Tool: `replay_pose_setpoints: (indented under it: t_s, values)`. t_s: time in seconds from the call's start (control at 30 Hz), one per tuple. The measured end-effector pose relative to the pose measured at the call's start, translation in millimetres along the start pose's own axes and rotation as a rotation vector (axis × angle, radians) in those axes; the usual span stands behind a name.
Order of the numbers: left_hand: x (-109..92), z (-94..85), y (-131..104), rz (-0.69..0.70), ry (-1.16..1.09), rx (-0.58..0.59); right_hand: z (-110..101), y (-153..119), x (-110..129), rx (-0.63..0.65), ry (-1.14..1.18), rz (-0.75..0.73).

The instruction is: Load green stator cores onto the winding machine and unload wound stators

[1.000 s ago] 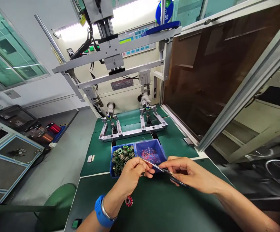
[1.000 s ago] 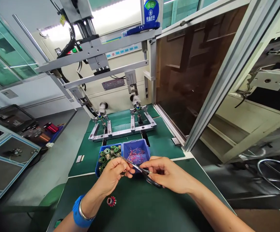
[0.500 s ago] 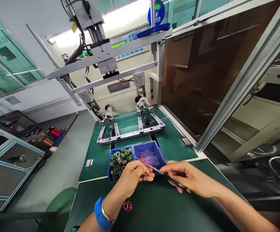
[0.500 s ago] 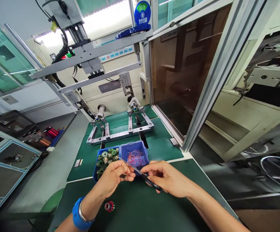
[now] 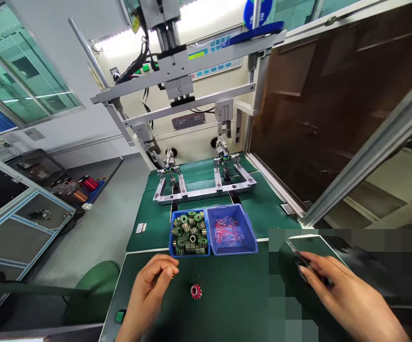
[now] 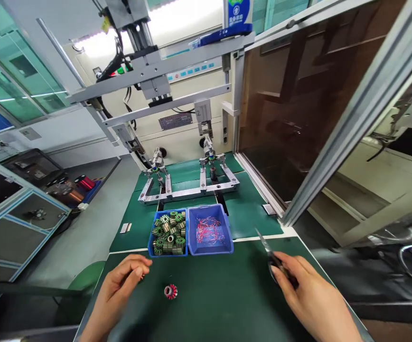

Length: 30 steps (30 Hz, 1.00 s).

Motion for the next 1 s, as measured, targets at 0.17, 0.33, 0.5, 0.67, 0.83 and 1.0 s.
replay_pose_setpoints:
  t_s: [0.17, 0.33, 0.5, 0.67, 0.83, 1.0]
  values:
    - [61, -21.5, -13, -0.041, 0.276, -0.126, 29, -20, 65, -0.213, -0.174, -0.338]
    - [82, -16.6, -10, -0.016, 0.321, -0.158, 130, -38, 182, 0.299, 0.194, -0.355]
    - [74, -24.1, -28, -0.018, 0.267, -0.287, 165, -47, 211, 0.427, 0.302, -0.319]
    - [29, -12.7, -19, -0.023, -0.163, -0.339, 127, -17, 209, 0.384, 0.604, -0.369]
    - [-29, 64.2, 46, -0.076, -0.691, 0.303, 79, 39, 230, 0.252, 0.685, -0.515]
    - [-21, 70.6, 80, -0.123, -0.799, 0.224, 74, 73, 222, 0.297, 0.961, -0.483]
Point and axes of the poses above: each hand's wrist, its own y-axis towards the middle knuckle, its own z-axis out of the palm, x = y × z, the point moved 10 cm from there along y, towards the middle knuckle
